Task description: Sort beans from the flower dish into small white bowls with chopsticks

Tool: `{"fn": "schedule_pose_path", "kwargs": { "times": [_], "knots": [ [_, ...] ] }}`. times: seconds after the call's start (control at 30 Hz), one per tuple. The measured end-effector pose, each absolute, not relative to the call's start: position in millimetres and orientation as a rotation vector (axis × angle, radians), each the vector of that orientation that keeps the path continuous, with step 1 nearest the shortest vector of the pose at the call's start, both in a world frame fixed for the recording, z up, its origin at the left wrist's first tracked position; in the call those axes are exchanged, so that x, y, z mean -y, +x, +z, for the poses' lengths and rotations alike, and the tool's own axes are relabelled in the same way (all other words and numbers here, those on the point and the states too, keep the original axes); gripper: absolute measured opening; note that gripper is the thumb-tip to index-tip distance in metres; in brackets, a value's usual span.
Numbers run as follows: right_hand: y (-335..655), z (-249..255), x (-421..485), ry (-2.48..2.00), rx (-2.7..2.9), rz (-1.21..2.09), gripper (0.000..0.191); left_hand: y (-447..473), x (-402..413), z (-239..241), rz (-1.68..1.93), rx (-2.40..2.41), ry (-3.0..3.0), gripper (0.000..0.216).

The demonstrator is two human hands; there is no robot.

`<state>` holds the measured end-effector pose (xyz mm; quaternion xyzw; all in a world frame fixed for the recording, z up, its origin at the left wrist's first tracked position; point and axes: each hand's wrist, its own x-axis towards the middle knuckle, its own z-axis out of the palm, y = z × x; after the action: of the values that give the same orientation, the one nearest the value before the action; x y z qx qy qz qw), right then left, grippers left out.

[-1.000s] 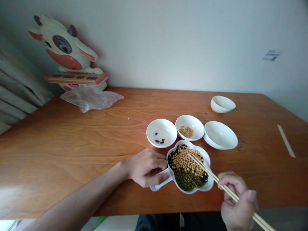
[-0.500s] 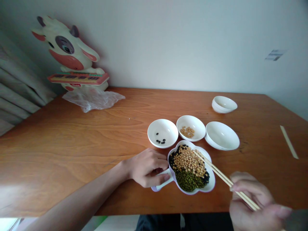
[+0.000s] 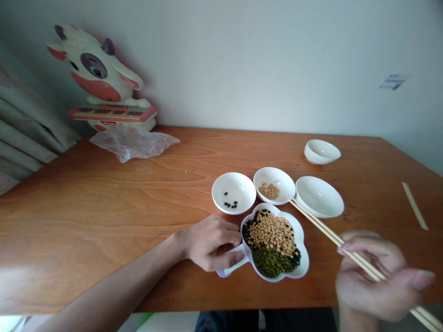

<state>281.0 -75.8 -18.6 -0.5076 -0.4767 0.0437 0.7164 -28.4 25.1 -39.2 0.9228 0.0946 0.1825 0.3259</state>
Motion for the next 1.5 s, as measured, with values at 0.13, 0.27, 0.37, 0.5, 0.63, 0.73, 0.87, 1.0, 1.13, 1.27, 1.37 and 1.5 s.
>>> {"fn": "schedule_pose_path", "kwargs": {
  "times": [0.13,0.27,0.37,0.5,0.63,0.73,0.87,1.0,1.13,1.27,1.37,1.5],
  "knots": [
    [290,-41,112,-1.235,1.094,0.219,0.075,-28,-25,-38,0.492,-0.241,2.405,0.028],
    [285,-55,128,-1.289,1.109,0.258,0.07,-28,-25,-37,0.482,-0.239,2.389,0.027],
    [279,-58,128,-1.323,1.126,0.251,0.067,-29,-25,-38,0.477,-0.242,2.385,0.026],
    [275,-59,126,-1.33,1.158,0.255,0.067,-28,-25,-39,0.506,-0.236,2.385,0.026],
    [273,-58,124,-1.318,1.177,0.265,0.069,-28,-25,-39,0.51,-0.235,2.391,0.027],
    [268,-53,124,-1.304,1.175,0.264,0.071,-28,-25,-39,0.497,-0.24,2.398,0.027],
    [258,-47,126,-1.282,1.132,0.25,0.071,-28,-25,-39,0.499,-0.238,2.393,0.026],
    [254,-49,128,-1.306,1.143,0.273,0.073,-29,-25,-39,0.486,-0.251,2.391,0.026],
    [254,-54,130,-1.319,1.136,0.281,0.07,-29,-25,-38,0.478,-0.254,2.401,0.026],
    [256,-58,133,-1.332,1.098,0.272,0.067,-29,-24,-37,0.455,-0.256,2.412,0.027],
    [256,-58,134,-1.331,1.089,0.255,0.07,-29,-24,-37,0.469,-0.253,2.414,0.027],
    [254,-56,135,-1.338,1.055,0.248,0.072,-29,-24,-38,0.477,-0.255,2.404,0.027]
  ]
}}
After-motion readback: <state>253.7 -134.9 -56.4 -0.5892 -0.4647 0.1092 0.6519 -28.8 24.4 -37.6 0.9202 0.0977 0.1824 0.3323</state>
